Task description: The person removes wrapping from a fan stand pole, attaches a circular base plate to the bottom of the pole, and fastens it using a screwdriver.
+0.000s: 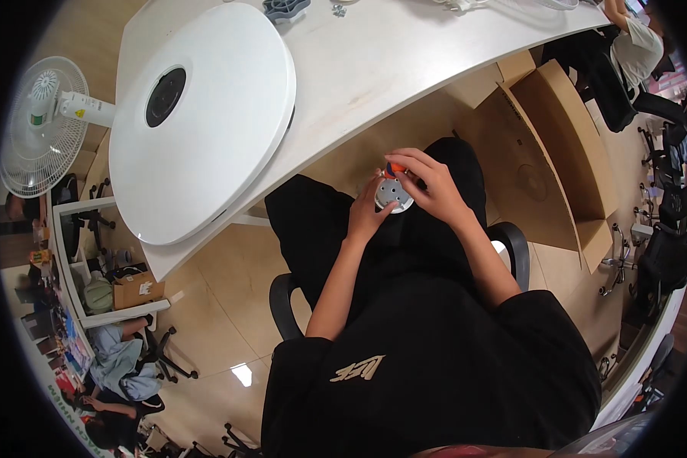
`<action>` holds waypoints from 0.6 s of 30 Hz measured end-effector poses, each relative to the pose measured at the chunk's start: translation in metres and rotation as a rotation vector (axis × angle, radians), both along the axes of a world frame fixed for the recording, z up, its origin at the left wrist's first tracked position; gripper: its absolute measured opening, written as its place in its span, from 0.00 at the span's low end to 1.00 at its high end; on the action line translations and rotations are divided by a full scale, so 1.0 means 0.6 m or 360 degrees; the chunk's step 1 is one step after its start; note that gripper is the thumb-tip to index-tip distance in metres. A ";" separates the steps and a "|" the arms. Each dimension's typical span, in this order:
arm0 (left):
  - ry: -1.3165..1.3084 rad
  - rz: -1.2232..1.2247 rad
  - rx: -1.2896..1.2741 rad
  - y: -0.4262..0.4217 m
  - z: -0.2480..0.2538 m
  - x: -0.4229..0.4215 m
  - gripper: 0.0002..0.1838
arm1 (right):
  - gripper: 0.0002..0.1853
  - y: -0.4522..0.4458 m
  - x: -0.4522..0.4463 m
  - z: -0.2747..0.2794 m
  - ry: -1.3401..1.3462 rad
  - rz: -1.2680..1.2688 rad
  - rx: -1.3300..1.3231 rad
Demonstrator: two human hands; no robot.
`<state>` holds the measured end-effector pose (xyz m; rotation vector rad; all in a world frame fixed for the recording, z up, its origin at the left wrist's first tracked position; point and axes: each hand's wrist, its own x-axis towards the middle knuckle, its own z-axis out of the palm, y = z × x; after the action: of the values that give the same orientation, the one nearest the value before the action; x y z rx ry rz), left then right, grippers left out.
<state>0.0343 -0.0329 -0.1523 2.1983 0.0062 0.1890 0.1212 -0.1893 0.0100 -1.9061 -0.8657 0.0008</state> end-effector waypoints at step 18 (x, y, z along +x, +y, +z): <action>0.0066 0.0008 -0.0161 -0.005 0.001 -0.003 0.36 | 0.14 -0.006 -0.013 -0.001 -0.0118 -0.0044 -0.0097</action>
<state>0.0326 -0.0358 -0.1514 2.1012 0.0433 0.1429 0.1132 -0.1927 0.0094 -1.9855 -0.8976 -0.0610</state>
